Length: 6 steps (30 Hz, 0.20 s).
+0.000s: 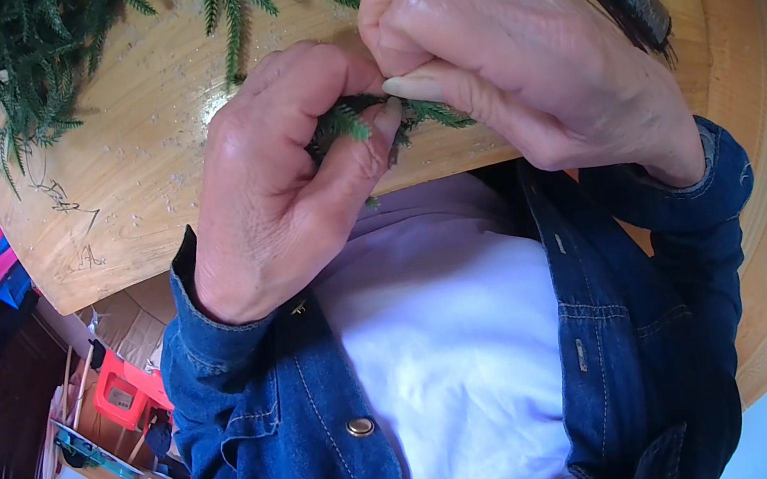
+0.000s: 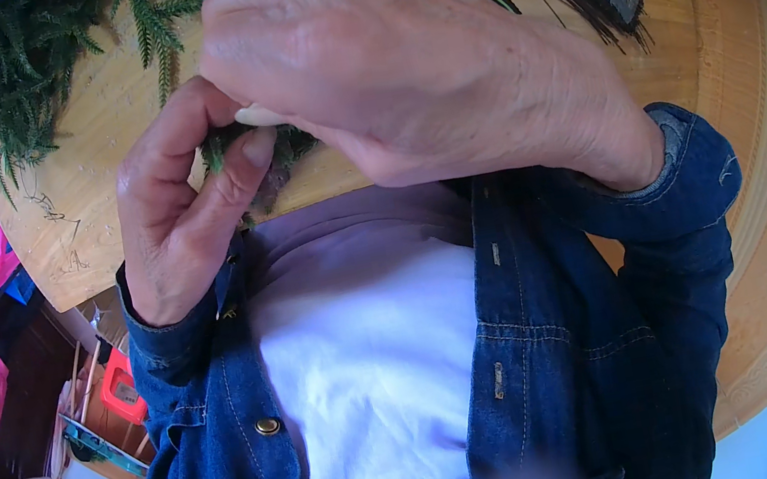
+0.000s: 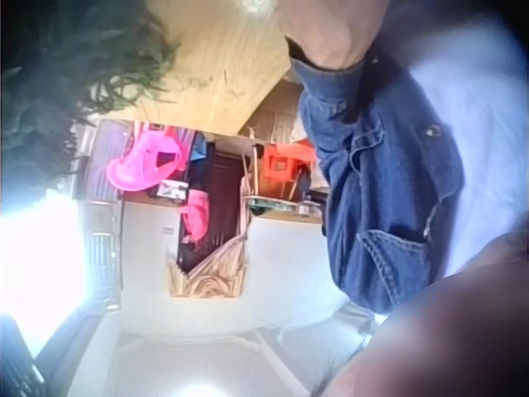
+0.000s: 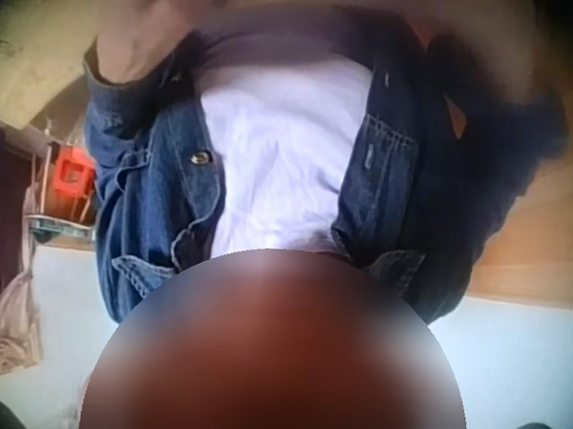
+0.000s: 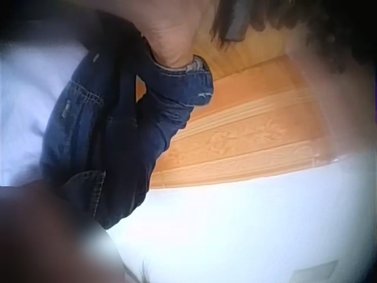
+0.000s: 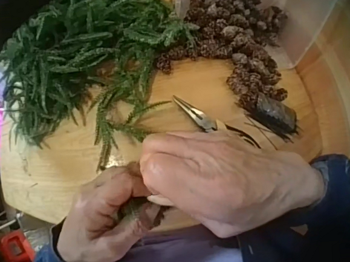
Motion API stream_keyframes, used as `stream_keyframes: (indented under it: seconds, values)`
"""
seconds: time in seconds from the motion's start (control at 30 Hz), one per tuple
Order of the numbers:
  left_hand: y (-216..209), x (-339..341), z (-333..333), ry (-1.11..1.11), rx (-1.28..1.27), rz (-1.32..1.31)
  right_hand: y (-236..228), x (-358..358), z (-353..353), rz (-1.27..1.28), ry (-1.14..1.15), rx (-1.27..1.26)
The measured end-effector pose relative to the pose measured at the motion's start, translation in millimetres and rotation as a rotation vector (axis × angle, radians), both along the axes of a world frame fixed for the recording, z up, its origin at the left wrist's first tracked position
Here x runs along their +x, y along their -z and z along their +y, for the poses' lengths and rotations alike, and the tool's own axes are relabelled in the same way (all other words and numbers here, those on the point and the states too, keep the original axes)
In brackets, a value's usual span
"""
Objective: Assembling decorative evergreen branches by attaching pine cones using wire and pliers.
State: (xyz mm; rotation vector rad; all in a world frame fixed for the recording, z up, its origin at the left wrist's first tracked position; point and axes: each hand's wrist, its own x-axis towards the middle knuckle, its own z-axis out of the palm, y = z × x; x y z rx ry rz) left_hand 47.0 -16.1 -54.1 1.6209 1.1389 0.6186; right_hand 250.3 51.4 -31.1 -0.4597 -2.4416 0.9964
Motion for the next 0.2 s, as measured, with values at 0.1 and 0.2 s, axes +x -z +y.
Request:
stream_keyframes:
  seconds: [0.1,0.2]
  values:
    - [1,1,-1,0.002,0.066,0.011,7,-1,-2,0.084,0.012,-0.067]
    - [2,1,-2,-0.014,0.014,-0.012,18,-4,-4,0.173,0.019,-0.134]
